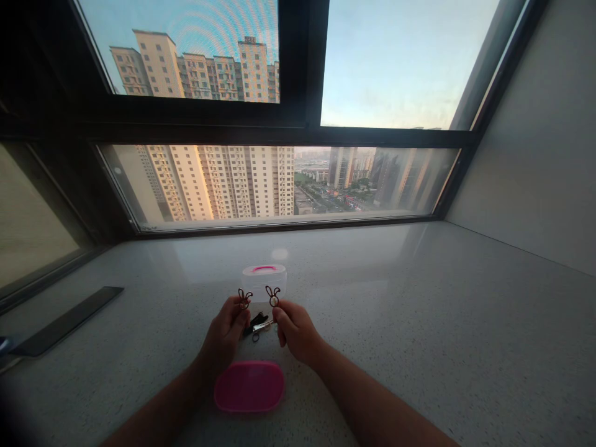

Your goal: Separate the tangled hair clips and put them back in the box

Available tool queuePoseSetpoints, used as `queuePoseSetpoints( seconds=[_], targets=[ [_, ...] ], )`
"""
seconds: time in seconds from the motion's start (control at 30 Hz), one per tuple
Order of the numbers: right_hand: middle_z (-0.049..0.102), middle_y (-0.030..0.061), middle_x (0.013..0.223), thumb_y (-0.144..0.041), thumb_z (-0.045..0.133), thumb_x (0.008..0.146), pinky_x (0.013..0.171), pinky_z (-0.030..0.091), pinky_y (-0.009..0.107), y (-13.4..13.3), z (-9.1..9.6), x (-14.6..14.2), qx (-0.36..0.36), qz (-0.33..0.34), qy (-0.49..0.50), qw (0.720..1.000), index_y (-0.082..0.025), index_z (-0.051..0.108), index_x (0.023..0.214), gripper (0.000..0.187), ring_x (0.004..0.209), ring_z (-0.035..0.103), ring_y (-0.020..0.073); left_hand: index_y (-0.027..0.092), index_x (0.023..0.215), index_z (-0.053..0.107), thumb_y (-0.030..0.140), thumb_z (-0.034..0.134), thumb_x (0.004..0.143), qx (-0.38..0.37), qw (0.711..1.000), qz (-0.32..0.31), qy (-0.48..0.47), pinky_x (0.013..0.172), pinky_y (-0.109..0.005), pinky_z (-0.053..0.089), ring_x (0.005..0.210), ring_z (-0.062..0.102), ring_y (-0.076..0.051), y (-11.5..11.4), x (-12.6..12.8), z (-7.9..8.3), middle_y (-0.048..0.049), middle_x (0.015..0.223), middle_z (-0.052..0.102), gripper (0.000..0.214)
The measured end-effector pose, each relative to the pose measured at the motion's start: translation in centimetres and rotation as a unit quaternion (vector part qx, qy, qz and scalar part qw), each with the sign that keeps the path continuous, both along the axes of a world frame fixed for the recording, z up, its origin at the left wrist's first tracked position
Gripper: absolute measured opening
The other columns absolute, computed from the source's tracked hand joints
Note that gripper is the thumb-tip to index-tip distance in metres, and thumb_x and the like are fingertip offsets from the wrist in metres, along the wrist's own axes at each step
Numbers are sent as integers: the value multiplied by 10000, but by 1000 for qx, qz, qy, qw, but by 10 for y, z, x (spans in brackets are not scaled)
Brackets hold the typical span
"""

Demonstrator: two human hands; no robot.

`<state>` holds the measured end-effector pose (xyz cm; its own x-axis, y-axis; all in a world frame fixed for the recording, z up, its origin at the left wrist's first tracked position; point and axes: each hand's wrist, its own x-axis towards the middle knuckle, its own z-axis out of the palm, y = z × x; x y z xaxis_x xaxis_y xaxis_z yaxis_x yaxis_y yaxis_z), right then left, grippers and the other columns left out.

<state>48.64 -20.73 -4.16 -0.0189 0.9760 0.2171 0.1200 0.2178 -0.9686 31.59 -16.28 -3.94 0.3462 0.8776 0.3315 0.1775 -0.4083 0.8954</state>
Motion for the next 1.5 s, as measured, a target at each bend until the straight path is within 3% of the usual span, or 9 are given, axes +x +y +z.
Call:
queuePoseSetpoints(
  seconds=[1.5],
  targets=[
    [396,-84,391,-371,371,909,370,262,169,-2,1,-1,7,-4,-16,1000,-192,437,684,295,336,358,73,189,1000,486,316,438,872,-3,1000,-3,1,473,-191,345,511,467,-106,2,0,-2,39,648,514,187]
  ],
)
